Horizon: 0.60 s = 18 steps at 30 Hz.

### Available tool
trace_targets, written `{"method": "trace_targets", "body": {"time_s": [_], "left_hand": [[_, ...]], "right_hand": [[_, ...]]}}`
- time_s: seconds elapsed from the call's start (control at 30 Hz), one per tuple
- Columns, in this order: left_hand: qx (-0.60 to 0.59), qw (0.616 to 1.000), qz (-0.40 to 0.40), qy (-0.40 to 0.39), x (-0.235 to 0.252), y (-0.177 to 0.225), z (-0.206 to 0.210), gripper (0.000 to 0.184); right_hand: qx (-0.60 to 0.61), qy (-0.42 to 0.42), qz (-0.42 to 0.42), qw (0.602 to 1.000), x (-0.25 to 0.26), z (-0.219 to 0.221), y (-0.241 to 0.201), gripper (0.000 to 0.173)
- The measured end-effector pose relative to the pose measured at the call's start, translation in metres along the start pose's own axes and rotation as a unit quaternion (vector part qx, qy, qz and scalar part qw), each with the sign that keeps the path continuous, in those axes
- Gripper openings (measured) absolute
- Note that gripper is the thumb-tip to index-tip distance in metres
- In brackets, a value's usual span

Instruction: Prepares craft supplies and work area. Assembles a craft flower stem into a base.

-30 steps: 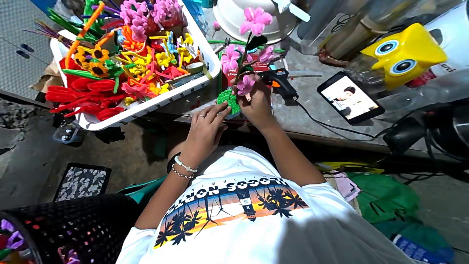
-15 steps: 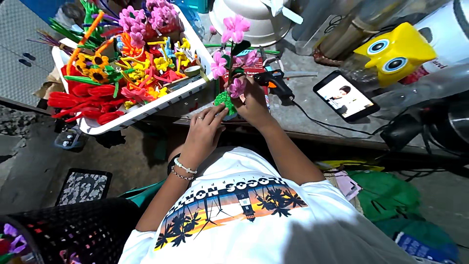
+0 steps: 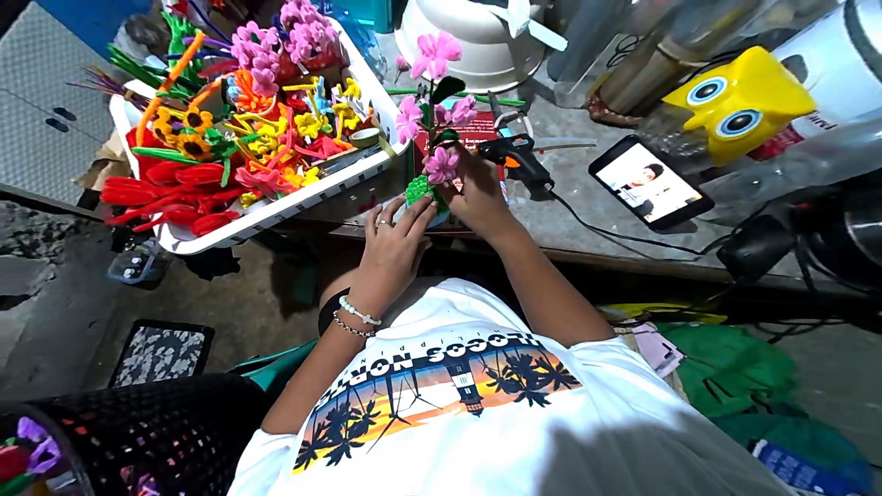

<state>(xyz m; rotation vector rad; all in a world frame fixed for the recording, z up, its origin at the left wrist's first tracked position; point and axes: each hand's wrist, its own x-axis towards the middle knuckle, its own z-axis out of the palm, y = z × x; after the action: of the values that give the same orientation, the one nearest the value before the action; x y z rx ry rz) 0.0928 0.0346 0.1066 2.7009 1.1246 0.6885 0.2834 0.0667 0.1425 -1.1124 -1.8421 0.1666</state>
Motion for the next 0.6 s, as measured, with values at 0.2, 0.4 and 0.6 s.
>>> {"method": "trace_targets", "body": {"time_s": [0.2, 0.4, 0.6], "left_hand": [[-0.017, 1.0, -0.006, -0.012, 0.0009, 0.0007, -0.0013, 0.051], [-0.029, 1.0, -0.001, -0.005, 0.0002, -0.0001, 0.0003, 0.05], [-0.03, 1.0, 0.003, -0.006, -0.0001, -0.0002, 0.0008, 0.051]], "right_hand": [[-0.007, 0.03, -0.024, 0.999, -0.0046, -0.0003, -0.0002, 0.02], [-0.001, 0.035, 0.021, 0.999, -0.003, 0.0018, 0.0016, 0.019], [0.019, 0.032, 0.027, 0.999, -0.0037, 0.0011, 0.0073, 0.021]]}}
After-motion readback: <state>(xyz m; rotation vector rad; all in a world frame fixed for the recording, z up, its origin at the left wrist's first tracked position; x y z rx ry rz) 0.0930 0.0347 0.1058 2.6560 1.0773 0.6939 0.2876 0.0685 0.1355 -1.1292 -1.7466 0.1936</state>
